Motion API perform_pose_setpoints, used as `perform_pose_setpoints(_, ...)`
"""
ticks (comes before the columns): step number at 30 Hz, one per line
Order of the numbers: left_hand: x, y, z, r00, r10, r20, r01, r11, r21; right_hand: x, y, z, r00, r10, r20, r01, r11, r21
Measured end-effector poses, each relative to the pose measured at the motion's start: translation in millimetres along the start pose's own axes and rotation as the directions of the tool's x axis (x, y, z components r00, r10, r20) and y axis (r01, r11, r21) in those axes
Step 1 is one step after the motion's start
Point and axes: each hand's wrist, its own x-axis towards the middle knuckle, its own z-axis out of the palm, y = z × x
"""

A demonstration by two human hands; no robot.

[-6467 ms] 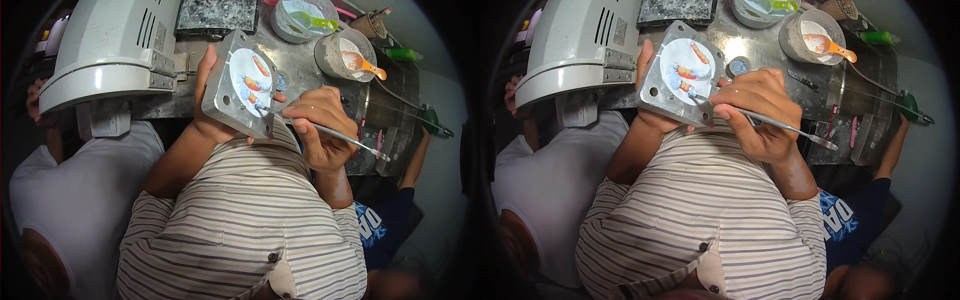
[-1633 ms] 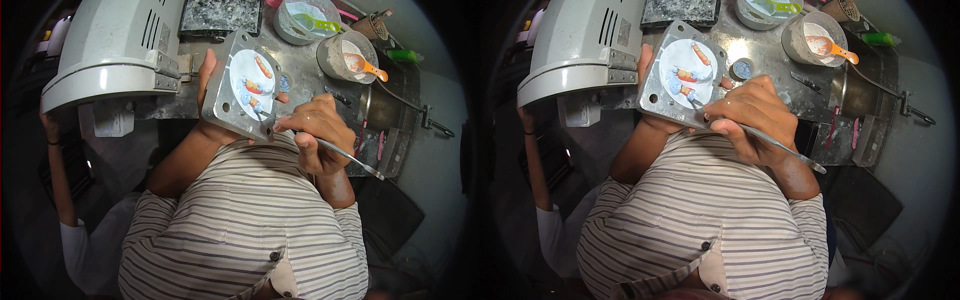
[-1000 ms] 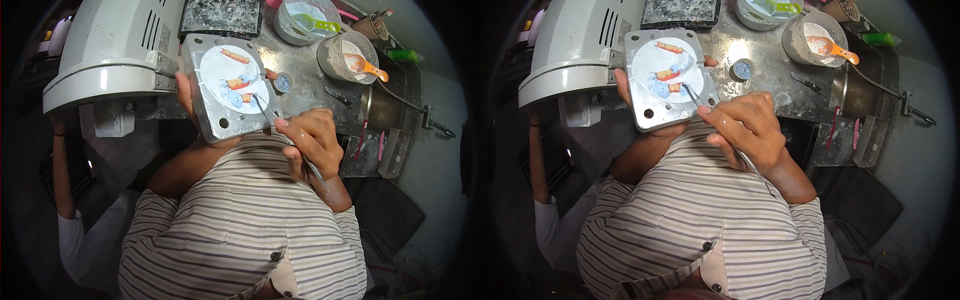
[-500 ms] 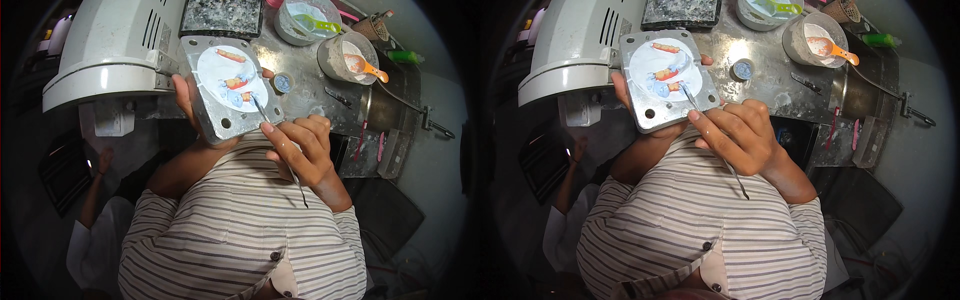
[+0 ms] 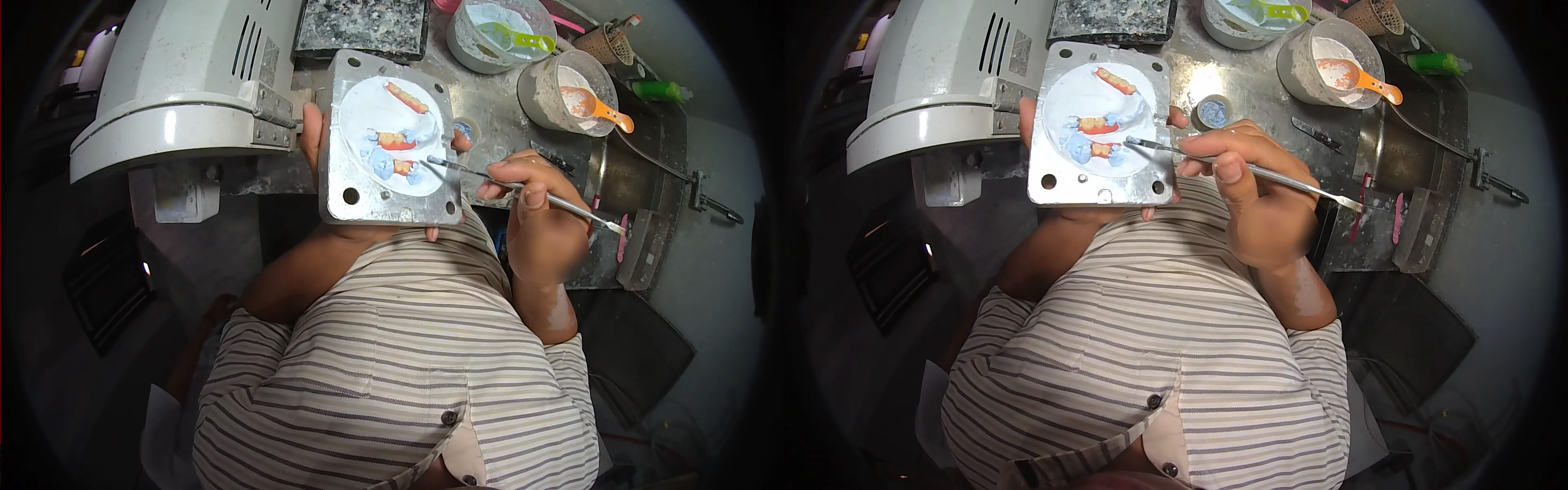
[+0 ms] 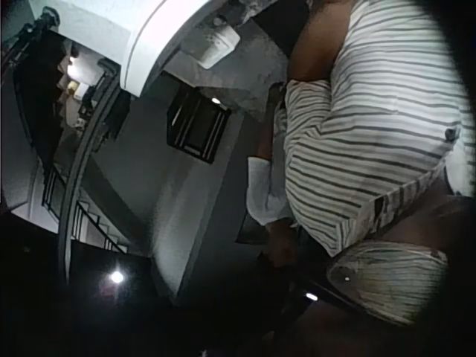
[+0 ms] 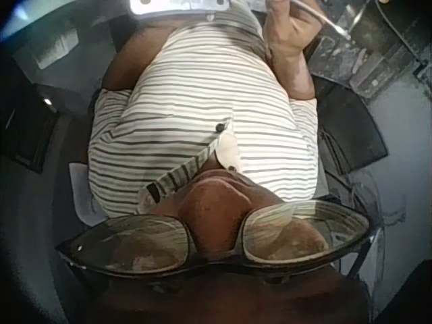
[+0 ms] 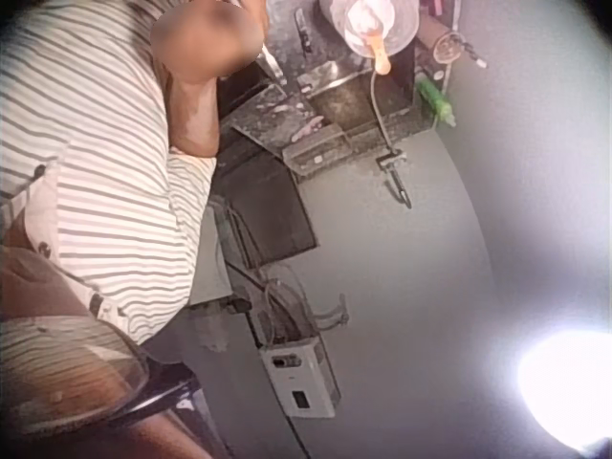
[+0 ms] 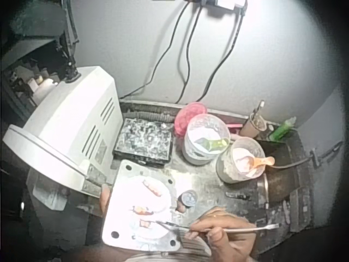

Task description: The person works on a dental mold, applying material around denture teeth with a metal tool and smoothing the surface with fingers.

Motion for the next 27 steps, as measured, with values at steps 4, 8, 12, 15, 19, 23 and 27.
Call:
perform_pose_setpoints(4,-1.1,-0.6,0.4,0.999,-0.046,0.0,0.046,0.998,-0.049,-0.8,1.4,1.9,0.998,0.056,0.034,-0.059,0.994,0.091)
perform_pose_setpoints(8,-1.2,0.3,1.0,0.998,-0.067,0.004,0.067,0.996,-0.053,-2.5,1.7,2.9,0.993,0.117,0.022,-0.119,0.98,0.157)
perform_pose_setpoints(12,4.6,-7.5,15.4,0.99,0.005,-0.138,-0.009,0.999,-0.031,-2.2,4.2,3.0,0.99,0.136,0.031,-0.139,0.971,0.196)
perform_pose_setpoints(15,5.3,-7.4,15.1,0.982,0.034,-0.183,-0.041,0.999,-0.032,-2.1,5.7,3.8,0.99,0.134,0.042,-0.14,0.965,0.22)
perform_pose_setpoints(19,0.1,-0.2,1.5,0.996,-0.082,0.041,0.086,0.991,-0.104,-2.1,4.7,3.6,0.989,0.139,0.042,-0.145,0.968,0.205)
perform_pose_setpoints(23,1.9,-0.2,9.3,0.994,-0.102,-0.044,0.097,0.989,-0.116,-6.0,8.4,1.0,0.987,0.152,0.048,-0.158,0.972,0.176)
perform_pose_setpoints(27,1.8,1.2,9.8,0.987,-0.117,-0.111,0.105,0.988,-0.111,-10.9,14.5,-0.4,0.998,0.054,0.042,-0.059,0.99,0.126)
